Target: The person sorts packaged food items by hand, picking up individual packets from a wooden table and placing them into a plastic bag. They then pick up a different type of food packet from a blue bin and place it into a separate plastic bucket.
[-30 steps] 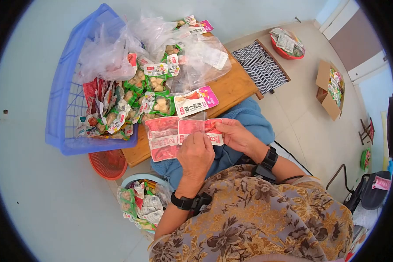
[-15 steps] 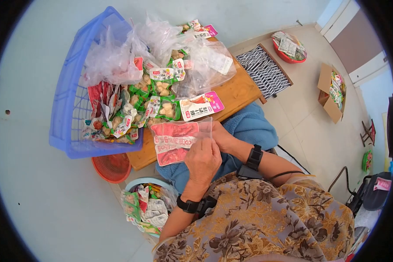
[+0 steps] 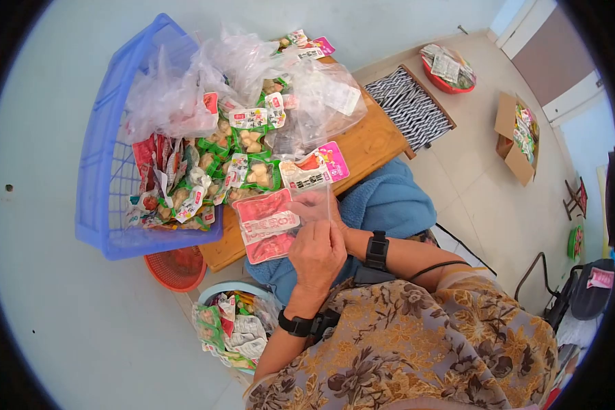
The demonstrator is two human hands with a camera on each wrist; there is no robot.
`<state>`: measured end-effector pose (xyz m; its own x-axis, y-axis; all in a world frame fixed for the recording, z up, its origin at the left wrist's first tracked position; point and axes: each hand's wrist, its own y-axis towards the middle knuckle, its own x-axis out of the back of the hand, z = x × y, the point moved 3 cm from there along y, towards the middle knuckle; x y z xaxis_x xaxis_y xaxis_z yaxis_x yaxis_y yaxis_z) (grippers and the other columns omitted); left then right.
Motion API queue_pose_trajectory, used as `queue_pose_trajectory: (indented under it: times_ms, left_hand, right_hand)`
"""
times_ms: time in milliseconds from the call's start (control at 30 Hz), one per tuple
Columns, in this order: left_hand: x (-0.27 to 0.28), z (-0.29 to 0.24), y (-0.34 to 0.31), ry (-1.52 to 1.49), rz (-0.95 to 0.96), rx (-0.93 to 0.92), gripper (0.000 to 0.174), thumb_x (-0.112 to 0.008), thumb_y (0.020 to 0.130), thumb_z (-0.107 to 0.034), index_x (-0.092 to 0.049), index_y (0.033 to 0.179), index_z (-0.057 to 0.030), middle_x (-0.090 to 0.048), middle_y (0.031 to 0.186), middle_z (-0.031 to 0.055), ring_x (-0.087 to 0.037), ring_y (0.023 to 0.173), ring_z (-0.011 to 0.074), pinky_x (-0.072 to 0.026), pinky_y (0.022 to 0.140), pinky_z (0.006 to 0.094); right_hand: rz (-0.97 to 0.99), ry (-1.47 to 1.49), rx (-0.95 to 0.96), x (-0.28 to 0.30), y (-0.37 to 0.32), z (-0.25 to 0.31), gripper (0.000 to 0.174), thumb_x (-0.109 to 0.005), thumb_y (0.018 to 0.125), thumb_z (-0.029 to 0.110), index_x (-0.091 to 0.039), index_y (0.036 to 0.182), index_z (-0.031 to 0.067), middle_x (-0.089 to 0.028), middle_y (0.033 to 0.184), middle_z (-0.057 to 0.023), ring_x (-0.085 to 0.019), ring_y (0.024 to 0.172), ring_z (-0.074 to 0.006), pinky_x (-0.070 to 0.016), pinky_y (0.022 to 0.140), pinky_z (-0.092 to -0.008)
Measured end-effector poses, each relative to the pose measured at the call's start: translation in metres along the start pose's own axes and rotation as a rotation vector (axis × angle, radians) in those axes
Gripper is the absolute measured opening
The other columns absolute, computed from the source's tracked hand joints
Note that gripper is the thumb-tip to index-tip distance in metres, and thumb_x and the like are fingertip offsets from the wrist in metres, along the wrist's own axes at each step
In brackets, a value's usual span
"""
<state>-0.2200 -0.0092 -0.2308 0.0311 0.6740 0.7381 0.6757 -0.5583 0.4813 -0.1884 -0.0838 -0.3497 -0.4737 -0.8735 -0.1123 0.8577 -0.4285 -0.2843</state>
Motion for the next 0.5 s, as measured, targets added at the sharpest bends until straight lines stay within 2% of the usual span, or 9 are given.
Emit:
queue_pose_trajectory:
  times_ms: [167,267,467,500]
  left_hand:
    - [-0.002,0.002,-0.001,-0.066,0.0,0.006,0.012,-0.067,0.082,-0.003,-0.056,0.078,-0.0048,-0.055,0.066,0.0112,-0.058,0.059,0.0309,-0.0454,0.053,0.0399]
    - [-0.002,0.003,-0.001,-0.072,0.006,0.001,0.012,-0.067,0.082,-0.002,-0.056,0.078,-0.0048,-0.055,0.067,0.0117,-0.058,0.059,0.0311,-0.0457,0.053,0.04]
    - [-0.003,0.006,-0.002,-0.09,0.026,-0.012,0.008,-0.066,0.084,-0.004,-0.059,0.082,-0.0036,-0.058,0.071,0.013,-0.06,0.062,0.031,-0.0468,0.055,0.0385]
    - [-0.002,0.006,-0.003,-0.089,0.026,-0.013,0.008,-0.066,0.084,-0.004,-0.059,0.082,-0.0036,-0.058,0.071,0.013,-0.06,0.062,0.031,-0.0468,0.055,0.0385]
  right_hand:
    - [0.014,0.036,-0.034,-0.008,0.001,0.003,0.018,-0.075,0.086,0.018,-0.073,0.087,0.0004,-0.062,0.071,0.0036,-0.053,0.063,-0.0035,-0.0409,0.051,-0.0223]
    - [-0.024,0.067,0.071,-0.012,0.004,-0.003,0.017,-0.074,0.086,0.017,-0.072,0.087,0.0004,-0.063,0.073,0.0037,-0.054,0.066,-0.0041,-0.0429,0.055,-0.0227]
    - [0.026,0.067,-0.037,-0.009,0.003,0.004,0.018,-0.074,0.087,0.019,-0.072,0.087,0.0012,-0.062,0.074,0.0041,-0.053,0.068,-0.0046,-0.0433,0.057,-0.0232]
    - [0.023,0.067,-0.046,-0.007,0.003,0.002,0.021,-0.074,0.086,0.02,-0.071,0.086,-0.0014,-0.064,0.075,0.0008,-0.055,0.069,-0.0059,-0.0453,0.058,-0.024]
